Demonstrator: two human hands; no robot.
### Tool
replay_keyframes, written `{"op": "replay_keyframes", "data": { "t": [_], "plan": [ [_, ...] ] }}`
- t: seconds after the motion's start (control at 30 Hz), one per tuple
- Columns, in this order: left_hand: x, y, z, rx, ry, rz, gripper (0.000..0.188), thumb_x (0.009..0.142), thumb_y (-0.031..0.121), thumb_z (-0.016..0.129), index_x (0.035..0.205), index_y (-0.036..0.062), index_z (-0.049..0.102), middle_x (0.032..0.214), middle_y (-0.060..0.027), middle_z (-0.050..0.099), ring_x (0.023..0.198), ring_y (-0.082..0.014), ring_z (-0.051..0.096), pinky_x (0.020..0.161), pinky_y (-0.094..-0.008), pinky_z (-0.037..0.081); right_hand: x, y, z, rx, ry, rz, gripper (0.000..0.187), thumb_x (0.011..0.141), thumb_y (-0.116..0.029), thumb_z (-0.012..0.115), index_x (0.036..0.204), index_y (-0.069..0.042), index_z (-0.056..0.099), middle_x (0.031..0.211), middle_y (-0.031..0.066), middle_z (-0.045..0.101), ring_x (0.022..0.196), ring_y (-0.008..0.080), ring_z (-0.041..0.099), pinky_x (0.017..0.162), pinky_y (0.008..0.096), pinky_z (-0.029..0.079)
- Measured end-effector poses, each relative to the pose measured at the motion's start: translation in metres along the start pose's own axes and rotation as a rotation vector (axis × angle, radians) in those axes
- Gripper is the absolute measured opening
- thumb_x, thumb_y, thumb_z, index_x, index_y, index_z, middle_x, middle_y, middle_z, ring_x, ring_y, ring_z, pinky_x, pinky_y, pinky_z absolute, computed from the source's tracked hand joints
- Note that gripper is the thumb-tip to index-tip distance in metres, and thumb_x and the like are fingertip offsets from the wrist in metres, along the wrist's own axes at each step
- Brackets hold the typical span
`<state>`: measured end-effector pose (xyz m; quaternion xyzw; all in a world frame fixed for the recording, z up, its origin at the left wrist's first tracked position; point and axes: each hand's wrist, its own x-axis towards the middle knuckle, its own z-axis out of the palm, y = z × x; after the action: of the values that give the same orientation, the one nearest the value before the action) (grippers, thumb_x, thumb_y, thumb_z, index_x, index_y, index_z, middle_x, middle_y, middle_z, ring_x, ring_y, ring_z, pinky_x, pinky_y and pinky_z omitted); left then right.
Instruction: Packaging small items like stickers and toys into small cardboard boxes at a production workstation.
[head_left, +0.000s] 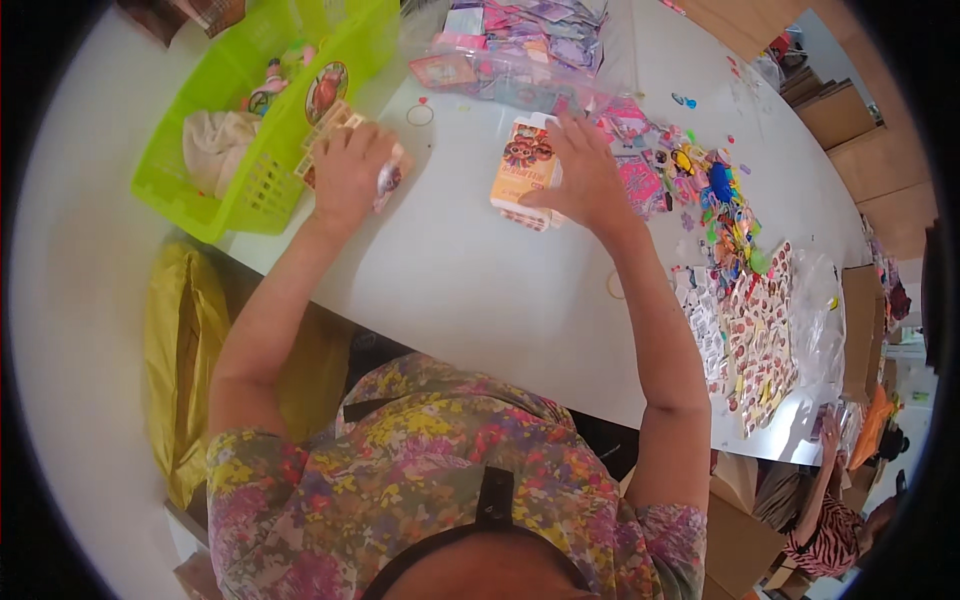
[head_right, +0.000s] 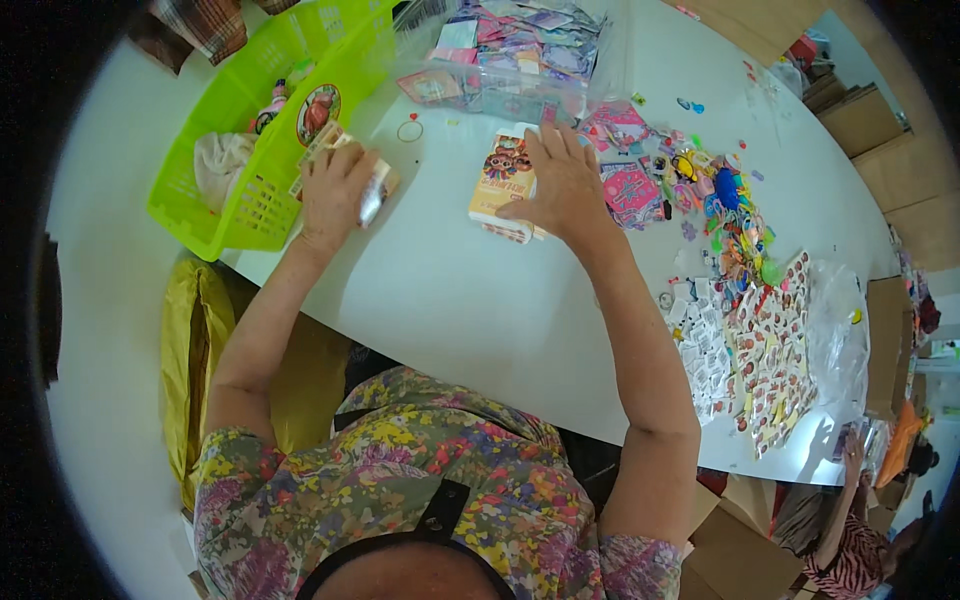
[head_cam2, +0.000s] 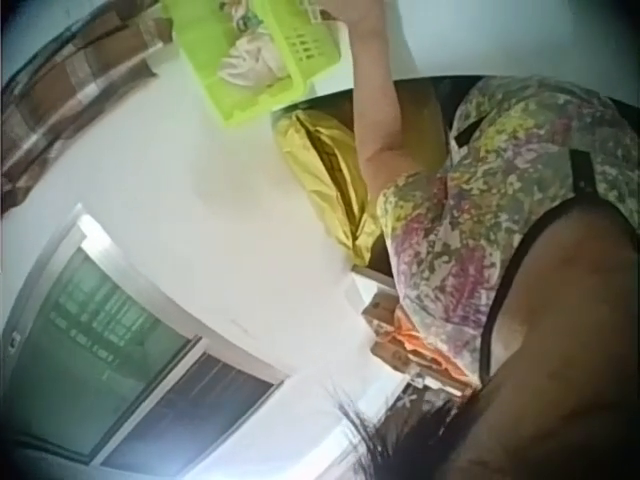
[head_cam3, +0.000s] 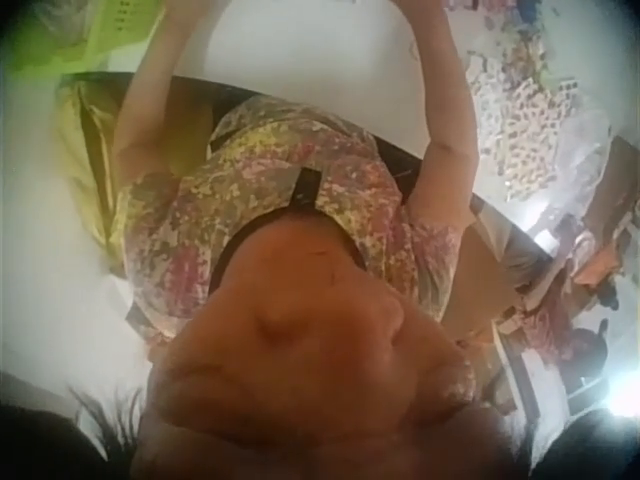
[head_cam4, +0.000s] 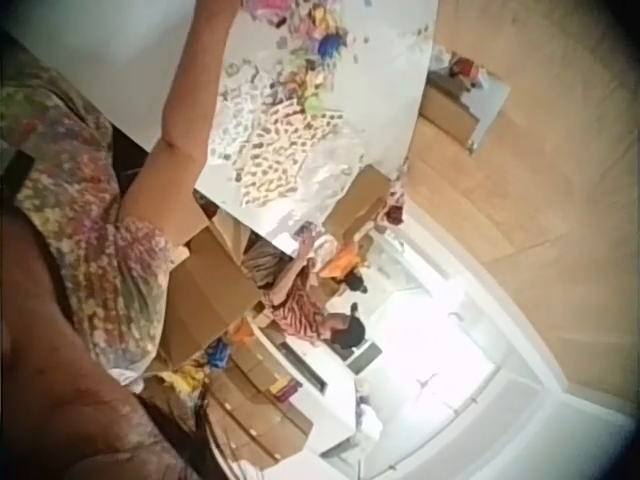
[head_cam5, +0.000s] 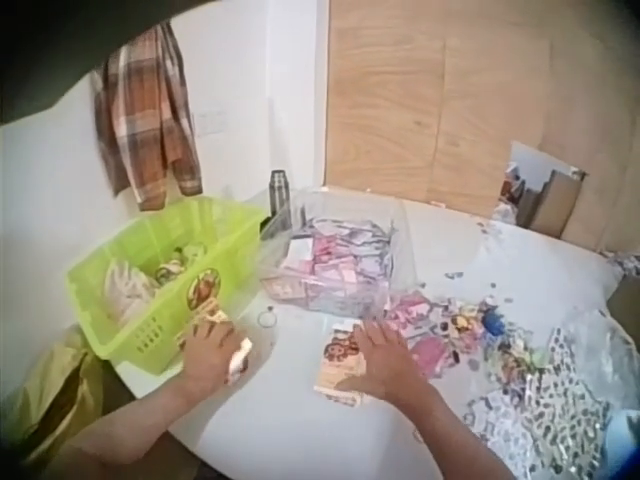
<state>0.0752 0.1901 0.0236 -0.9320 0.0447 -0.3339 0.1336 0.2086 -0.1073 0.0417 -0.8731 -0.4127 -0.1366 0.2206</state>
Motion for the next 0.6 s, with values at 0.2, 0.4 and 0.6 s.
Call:
{"op": "replay_keyframes", "data": {
  "t": [0.2, 0.4, 0.6],
  "plan": [
    [-0.009, 0.006, -0.005, -0.021, -0.028, -0.002, 0.038, 0.067, 0.032, 0.077, 0.098, 0.0146, 0.062, 0.109, -0.0018, 0.056, 0.103, -0.0234, 0.050, 0.080, -0.0451, 0.034, 0.000, -0.005, 0.003, -0.112, -0.170, 0.052, 0.091, 0.052, -0.042, 0.085, 0.131, -0.007, 0.053, 0.133, 0.0109, 0.049, 0.135, 0.0325, 0.033, 0.108, 0.0608, 0.021],
    [-0.010, 0.030, -0.018, -0.132, -0.091, -0.062, 0.050, 0.060, 0.033, 0.081, 0.101, 0.0151, 0.060, 0.111, -0.0038, 0.056, 0.108, -0.0236, 0.047, 0.081, -0.0445, 0.032, -0.009, -0.021, -0.011, -0.205, 0.018, -0.007, 0.083, 0.054, -0.032, 0.085, 0.130, -0.015, 0.056, 0.124, 0.0073, 0.051, 0.130, 0.0328, 0.036, 0.110, 0.0586, 0.019],
    [-0.032, 0.030, -0.012, -0.056, -0.258, -0.141, 0.051, 0.066, 0.026, 0.078, 0.109, 0.0110, 0.056, 0.108, -0.0098, 0.059, 0.099, -0.0253, 0.056, 0.080, -0.0413, 0.039, -0.056, -0.037, -0.026, -0.085, 0.249, -0.061, 0.065, 0.063, -0.016, 0.081, 0.124, -0.010, 0.058, 0.115, 0.0073, 0.057, 0.121, 0.0325, 0.044, 0.109, 0.0541, 0.024]
  ]
}}
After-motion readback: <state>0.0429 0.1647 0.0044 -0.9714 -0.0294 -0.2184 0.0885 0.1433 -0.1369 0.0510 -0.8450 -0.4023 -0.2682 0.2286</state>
